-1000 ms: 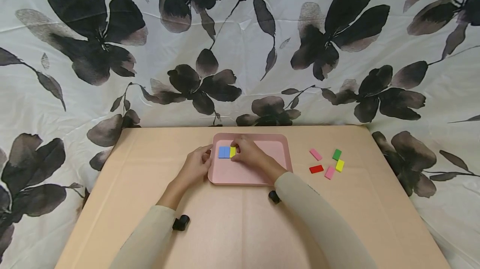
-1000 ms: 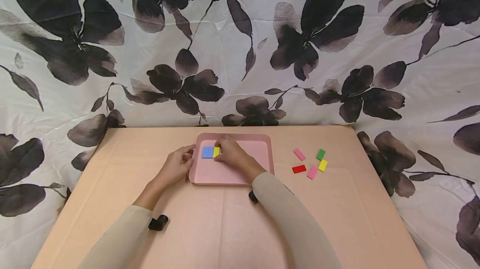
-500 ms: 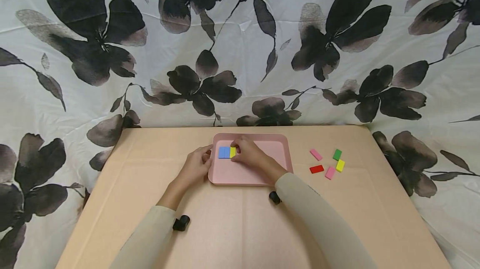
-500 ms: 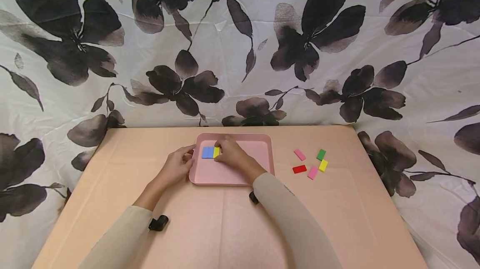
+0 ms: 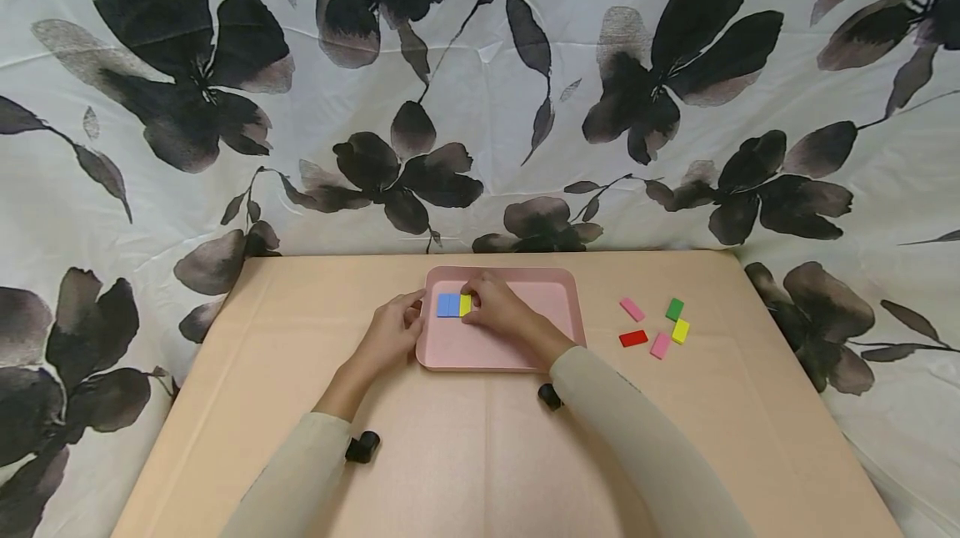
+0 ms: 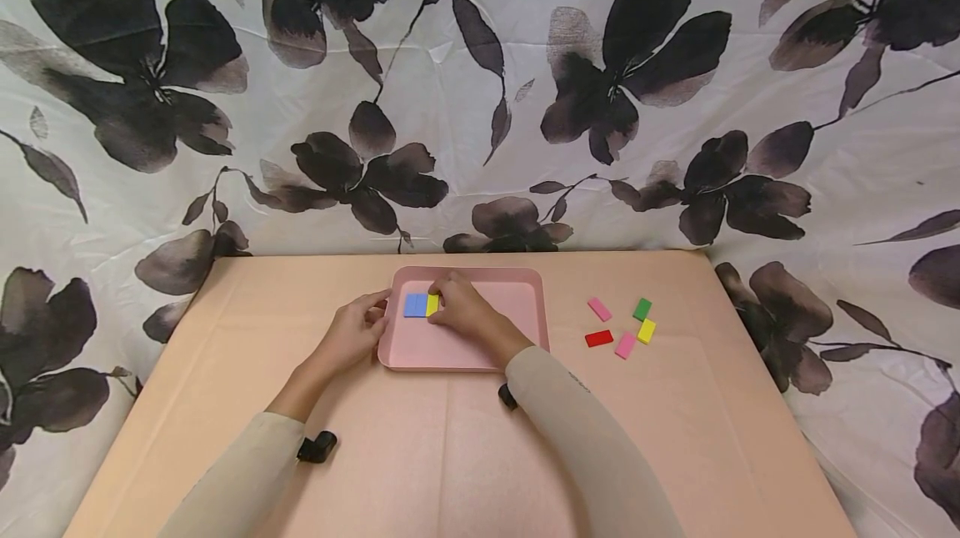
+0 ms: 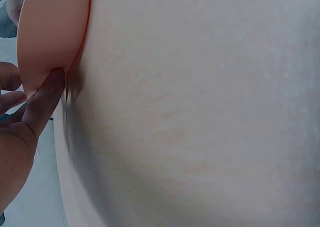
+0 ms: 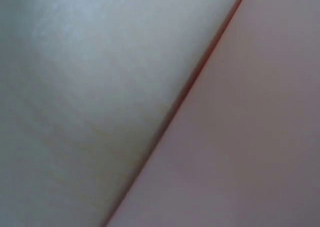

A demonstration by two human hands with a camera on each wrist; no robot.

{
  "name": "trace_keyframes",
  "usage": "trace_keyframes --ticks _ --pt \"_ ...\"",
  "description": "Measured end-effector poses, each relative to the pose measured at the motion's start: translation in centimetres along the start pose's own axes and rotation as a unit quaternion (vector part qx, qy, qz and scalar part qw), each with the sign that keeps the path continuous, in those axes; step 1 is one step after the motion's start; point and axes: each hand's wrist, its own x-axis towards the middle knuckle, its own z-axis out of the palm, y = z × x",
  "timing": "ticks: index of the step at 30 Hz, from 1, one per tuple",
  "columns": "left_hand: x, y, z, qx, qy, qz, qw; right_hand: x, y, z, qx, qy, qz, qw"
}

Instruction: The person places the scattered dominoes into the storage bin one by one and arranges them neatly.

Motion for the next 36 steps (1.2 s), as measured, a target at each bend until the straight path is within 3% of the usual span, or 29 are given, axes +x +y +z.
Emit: trace_keyframes --ticks 17,21,25,28,36 --pt "0.1 -0.2 0.2 -0.003 0.002 -0.007 1.0 -0.7 -0.1 -0.6 -0.004 0.0 0.0 1.0" --pt "0.1 -0.1 0.2 0.0 0.002 -0.008 1.0 -1.8 -0.3 -1.7 0.03 -0.003 0.025 0.999" --pt "-0.1 -0.1 0.2 0.002 0.003 -0.007 1.0 -3.1 -0.4 -2.9 0.039 0.006 0.011 0.999" --pt "-0.1 0.0 0.2 0.005 0.004 -0.002 1.0 -4.2 -0.3 -4.0 0.049 0.021 -0.007 0.999" --pt "-0.7 0.1 0.2 0.005 -0.001 -0.007 1.0 -8.3 0.6 -7.0 0.077 0.082 0.006 0.994"
